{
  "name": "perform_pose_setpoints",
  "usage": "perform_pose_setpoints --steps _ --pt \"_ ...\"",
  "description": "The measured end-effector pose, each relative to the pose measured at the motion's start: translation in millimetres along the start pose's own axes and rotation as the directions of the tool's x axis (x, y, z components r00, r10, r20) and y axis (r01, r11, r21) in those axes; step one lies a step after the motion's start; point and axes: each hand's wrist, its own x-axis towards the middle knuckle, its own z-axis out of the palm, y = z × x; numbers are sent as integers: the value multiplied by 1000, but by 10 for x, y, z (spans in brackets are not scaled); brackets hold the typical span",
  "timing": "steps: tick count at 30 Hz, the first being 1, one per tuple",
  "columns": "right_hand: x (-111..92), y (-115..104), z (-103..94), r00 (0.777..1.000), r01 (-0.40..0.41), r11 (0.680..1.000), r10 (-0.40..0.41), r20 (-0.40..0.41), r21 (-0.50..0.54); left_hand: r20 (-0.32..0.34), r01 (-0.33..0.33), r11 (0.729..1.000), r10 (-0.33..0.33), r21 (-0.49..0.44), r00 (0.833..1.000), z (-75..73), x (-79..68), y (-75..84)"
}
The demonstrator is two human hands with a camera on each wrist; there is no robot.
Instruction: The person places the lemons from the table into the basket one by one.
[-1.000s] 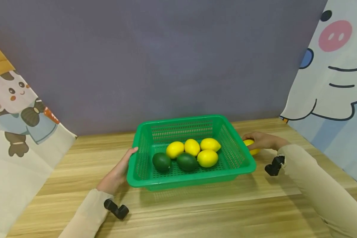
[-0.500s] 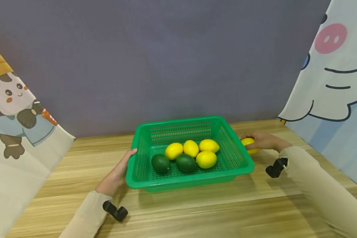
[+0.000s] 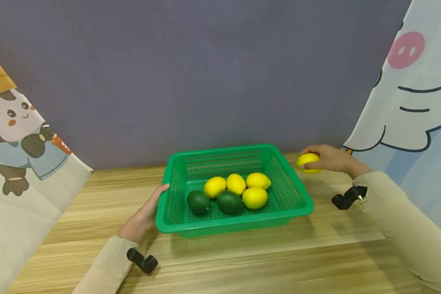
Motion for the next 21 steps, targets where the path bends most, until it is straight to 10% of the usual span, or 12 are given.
perform_pose_setpoints --steps 21 --pt "-6 -450 -164 995 32 997 -25 -99 70 11 16 1000 -16 -10 1000 -35 40 -24"
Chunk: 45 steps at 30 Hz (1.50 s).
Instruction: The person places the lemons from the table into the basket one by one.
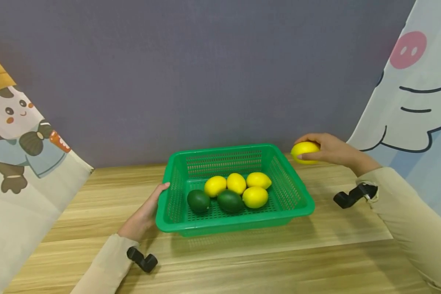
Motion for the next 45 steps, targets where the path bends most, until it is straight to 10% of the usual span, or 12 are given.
perform_pose_setpoints --steps 19,45 --pt "303 -285 251 970 130 988 -144 196 81 -25 -28 999 29 37 999 41 115 57" --pt "271 -415 768 933 129 990 -140 332 54 -23 -34 999 34 24 999 84 79 75"
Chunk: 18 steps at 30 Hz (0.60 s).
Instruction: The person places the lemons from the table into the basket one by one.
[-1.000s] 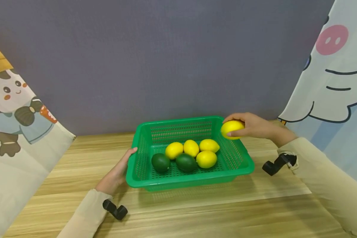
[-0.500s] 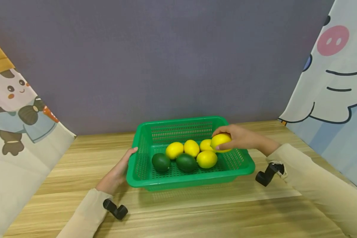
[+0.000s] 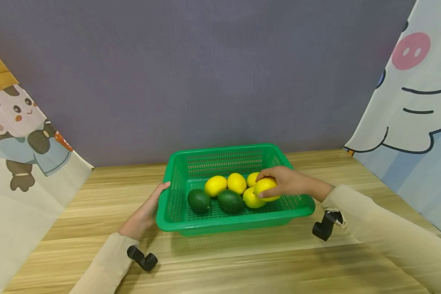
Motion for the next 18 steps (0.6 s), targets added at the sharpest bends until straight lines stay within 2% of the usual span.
perform_pose_setpoints --steps 9,18 --pt "16 9 97 999 -5 1000 5 34 4 -3 -3 1000 3 1 1000 9 3 -1" --pt "9 -7 118 1000 0 1000 0 26 -9 6 -18 1000 18 3 1000 -8 8 -9"
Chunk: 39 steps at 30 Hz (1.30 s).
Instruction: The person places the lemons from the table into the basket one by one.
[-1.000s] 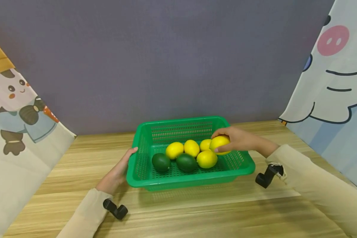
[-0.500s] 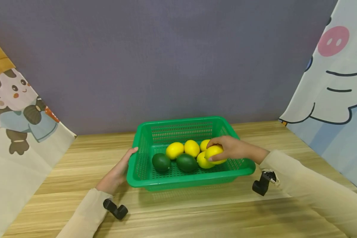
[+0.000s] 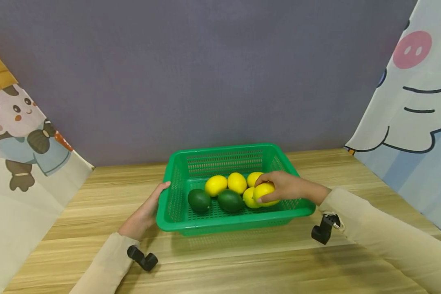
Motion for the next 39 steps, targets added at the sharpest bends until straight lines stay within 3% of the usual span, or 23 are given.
perform_pose_setpoints --steps 8,30,39 --pt "-23 15 17 1000 -12 1000 12 6 -6 10 0 1000 0 -5 1000 1 -2 5" --pt "-55 35 19 998 57 998 -56 27 -18 1 -7 1000 7 1 1000 -5 6 -2" --pt "-70 32 20 996 62 998 -60 70 -31 -11 8 1000 -8 1 1000 3 10 0"
